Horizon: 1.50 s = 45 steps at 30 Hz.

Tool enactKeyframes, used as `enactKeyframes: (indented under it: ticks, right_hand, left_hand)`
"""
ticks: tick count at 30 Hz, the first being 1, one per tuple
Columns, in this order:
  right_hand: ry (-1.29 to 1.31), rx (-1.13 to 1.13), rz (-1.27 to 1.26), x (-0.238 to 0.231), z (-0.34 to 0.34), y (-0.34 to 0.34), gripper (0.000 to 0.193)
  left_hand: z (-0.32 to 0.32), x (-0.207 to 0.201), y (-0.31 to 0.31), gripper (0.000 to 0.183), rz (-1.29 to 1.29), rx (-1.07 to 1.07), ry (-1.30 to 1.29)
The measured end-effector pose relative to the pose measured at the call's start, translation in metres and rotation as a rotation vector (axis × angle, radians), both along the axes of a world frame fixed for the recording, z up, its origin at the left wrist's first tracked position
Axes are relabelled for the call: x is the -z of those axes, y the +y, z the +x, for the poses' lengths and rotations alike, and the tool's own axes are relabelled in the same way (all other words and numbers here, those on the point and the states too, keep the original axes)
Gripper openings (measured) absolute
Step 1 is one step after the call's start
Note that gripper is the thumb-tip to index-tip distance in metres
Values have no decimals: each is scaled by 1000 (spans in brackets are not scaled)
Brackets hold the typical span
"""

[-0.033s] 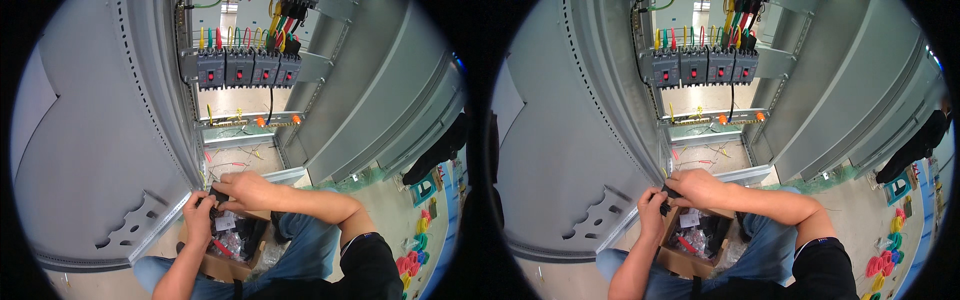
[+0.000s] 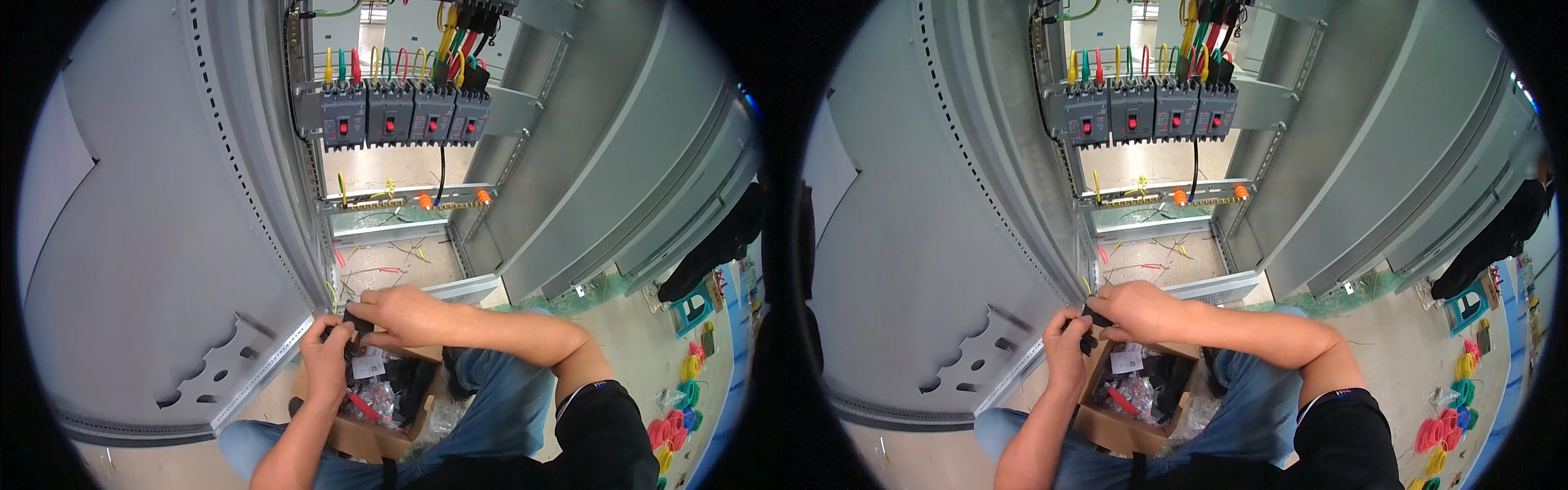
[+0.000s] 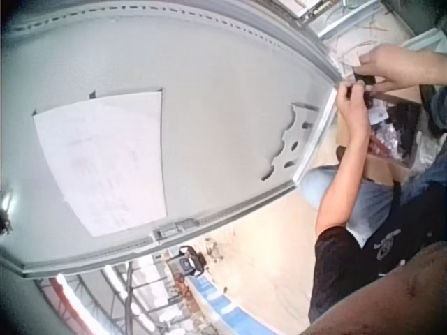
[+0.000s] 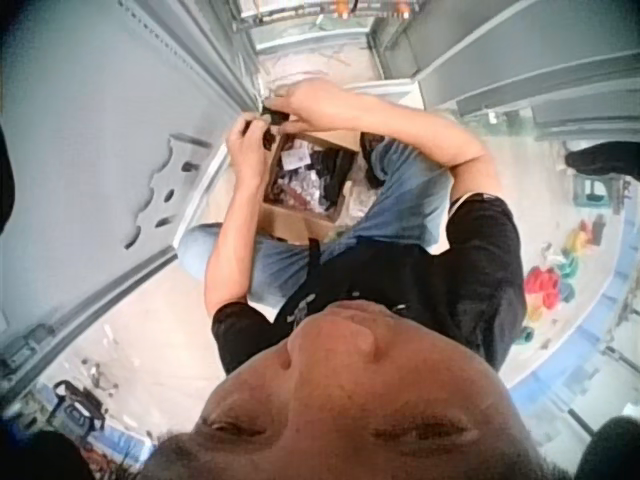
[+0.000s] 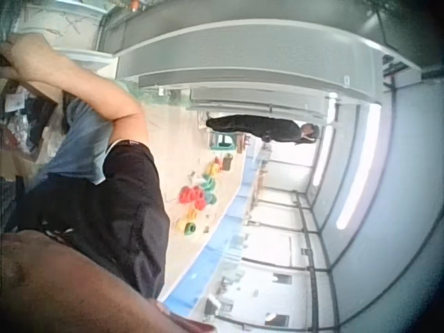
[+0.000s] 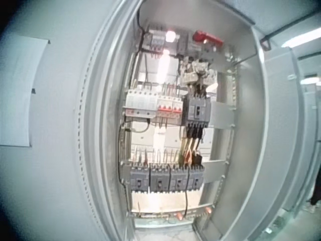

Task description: The person unpacks small black electrical components from a cardboard box and installs them into an open electrical panel. They use a red utility knife to open plastic packaging and then place the components onto a DIN rail inside the panel.

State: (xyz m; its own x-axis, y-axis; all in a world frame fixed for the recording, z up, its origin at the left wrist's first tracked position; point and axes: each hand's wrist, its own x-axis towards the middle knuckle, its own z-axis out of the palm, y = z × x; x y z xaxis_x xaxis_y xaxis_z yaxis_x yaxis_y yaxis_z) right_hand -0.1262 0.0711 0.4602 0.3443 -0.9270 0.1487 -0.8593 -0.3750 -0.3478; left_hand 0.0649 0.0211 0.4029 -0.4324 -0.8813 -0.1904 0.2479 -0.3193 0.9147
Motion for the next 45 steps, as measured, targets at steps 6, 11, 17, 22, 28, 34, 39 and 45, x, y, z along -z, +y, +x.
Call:
enactKeyframes:
  ticks: [6, 11, 17, 22, 28, 34, 39, 45]
  right_hand:
    - [-186, 124, -131, 9, -25, -20, 25]
    - [-521, 599, -655, -85, -124, -75, 15]
    - [-506, 719, -969, -109, -206, -114, 21]
    - [-559, 742, -897, -109, -197, -121, 22]
    - [-414, 762, -969, -111, -196, -125, 20]
    - [-300, 765, -1014, -116, -178, -124, 18]
    - [-216, 768, -1043, -119, -182, -146, 17]
    - [-214, 883, -931, -144, -164, -126, 36]
  left_hand:
    - [-10, 4, -3, 10, 87, 68, 120]
    - [-1, 3, -10, 27, 185, 177, 135]
    - [-4, 8, -10, 27, 231, 227, 113]
    - [2, 6, -11, 26, 224, 214, 117]
    - [0, 10, -10, 25, 228, 213, 123]
    - [0, 13, -10, 25, 229, 211, 122]
    - [-7, 14, -8, 27, 222, 246, 116]
    - [-2, 15, -9, 25, 238, 215, 117]
